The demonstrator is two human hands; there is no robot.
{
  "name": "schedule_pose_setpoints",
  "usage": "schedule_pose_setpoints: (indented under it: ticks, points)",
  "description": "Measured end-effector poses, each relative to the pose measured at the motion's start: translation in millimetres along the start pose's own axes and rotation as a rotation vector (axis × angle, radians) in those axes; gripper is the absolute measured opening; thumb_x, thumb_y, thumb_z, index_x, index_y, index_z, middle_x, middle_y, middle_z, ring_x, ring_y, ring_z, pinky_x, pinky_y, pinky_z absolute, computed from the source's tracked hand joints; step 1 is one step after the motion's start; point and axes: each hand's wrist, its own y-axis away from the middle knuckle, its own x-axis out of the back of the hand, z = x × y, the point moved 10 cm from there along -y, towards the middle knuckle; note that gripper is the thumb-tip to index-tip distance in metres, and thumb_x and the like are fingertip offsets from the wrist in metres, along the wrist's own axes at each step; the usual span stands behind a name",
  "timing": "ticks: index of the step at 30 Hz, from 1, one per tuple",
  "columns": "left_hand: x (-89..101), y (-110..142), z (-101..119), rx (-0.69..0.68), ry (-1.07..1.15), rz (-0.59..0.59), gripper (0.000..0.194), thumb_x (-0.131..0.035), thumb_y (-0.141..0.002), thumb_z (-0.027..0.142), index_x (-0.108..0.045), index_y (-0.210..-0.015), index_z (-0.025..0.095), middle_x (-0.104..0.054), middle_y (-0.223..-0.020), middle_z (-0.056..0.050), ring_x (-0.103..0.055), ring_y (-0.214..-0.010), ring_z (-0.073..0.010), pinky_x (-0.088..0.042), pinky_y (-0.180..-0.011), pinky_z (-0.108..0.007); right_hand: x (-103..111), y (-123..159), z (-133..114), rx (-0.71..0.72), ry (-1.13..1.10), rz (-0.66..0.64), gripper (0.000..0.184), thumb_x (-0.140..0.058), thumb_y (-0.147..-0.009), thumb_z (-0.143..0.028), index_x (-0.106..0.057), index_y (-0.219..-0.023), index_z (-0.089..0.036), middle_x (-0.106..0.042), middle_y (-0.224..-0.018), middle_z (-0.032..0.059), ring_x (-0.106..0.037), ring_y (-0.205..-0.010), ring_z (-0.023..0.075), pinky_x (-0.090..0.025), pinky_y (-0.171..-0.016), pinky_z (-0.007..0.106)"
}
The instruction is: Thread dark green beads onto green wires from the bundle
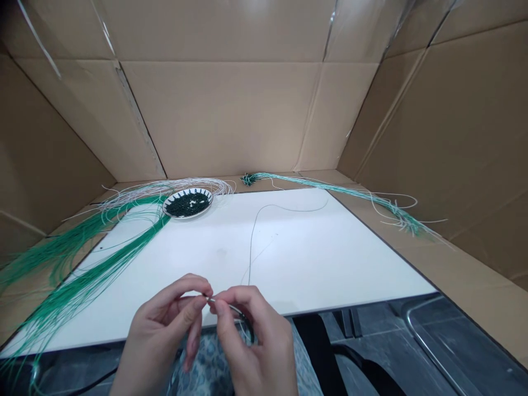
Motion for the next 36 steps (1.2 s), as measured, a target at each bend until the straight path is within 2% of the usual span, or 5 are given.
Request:
schedule_pose_setpoints:
  ticks: [7, 13, 24, 33, 36]
  points:
    - [2.7, -0.7, -5.0, 0.091, 0.135, 0.04, 0.048, -0.095, -0.067, 0.043, -0.074, -0.1, 0.016, -0.081, -0.085, -0.005, -0.05, -0.028, -0.0013, -0.04, -0.027, -0.01, 2.3, 4.6, -18.2, 0.078, -0.021, 0.068, 0.015, -0.066, -0.089, -0.013, -0.073, -0.083, -0.026, -0.081, -0.081, -0.0033, -0.078, -0.074, 0.0128, -0.059, -0.073, 0.016]
    - [4.2, 0.5, -5.6, 0.085, 0.152, 0.058, 0.045, -0.096, -0.067, 0.041, -0.075, -0.098, 0.016, -0.084, -0.085, -0.006, -0.052, -0.03, -0.0018, -0.041, -0.028, -0.009, 1.6, 4.0, -26.7, 0.145, 0.018, 0.076, 0.016, -0.066, -0.087, -0.01, -0.072, -0.083, -0.024, -0.082, -0.084, -0.0015, -0.08, -0.077, 0.0144, -0.063, -0.074, 0.017]
    - [8.7, 2.7, -5.1, 0.061, 0.041, 0.073, 0.041, -0.093, -0.07, 0.044, -0.076, -0.097, 0.018, -0.085, -0.088, -0.008, -0.054, -0.03, -0.0046, -0.044, -0.027, -0.012, 3.6, 4.7, -25.1, 0.135, 0.032, 0.08, 0.014, -0.067, -0.086, -0.012, -0.072, -0.082, -0.025, -0.081, -0.08, -0.0015, -0.077, -0.071, 0.0143, -0.062, -0.071, 0.018]
    - [10.1, 5.9, 2.2, -0.018, -0.003, 0.121, 0.039, -0.093, -0.069, 0.045, -0.078, -0.095, 0.02, -0.081, -0.076, -0.001, -0.054, -0.033, -0.0057, -0.048, -0.031, -0.014, 4.6, 2.9, -25.8, 0.14, 0.093, 0.059, 0.014, -0.066, -0.087, -0.013, -0.072, -0.082, -0.025, -0.08, -0.075, -0.0035, -0.078, -0.07, 0.0135, -0.06, -0.069, 0.015]
    - [10.4, 6.1, 3.1, -0.014, -0.049, 0.111, 0.039, -0.091, -0.072, 0.045, -0.077, -0.097, 0.019, -0.083, -0.08, -0.004, -0.056, -0.033, -0.0071, -0.049, -0.031, -0.016, 5.6, 2.4, -26.8, 0.136, 0.118, 0.066, 0.013, -0.066, -0.086, -0.014, -0.071, -0.081, -0.025, -0.081, -0.076, -0.0024, -0.078, -0.069, 0.0144, -0.061, -0.068, 0.017]
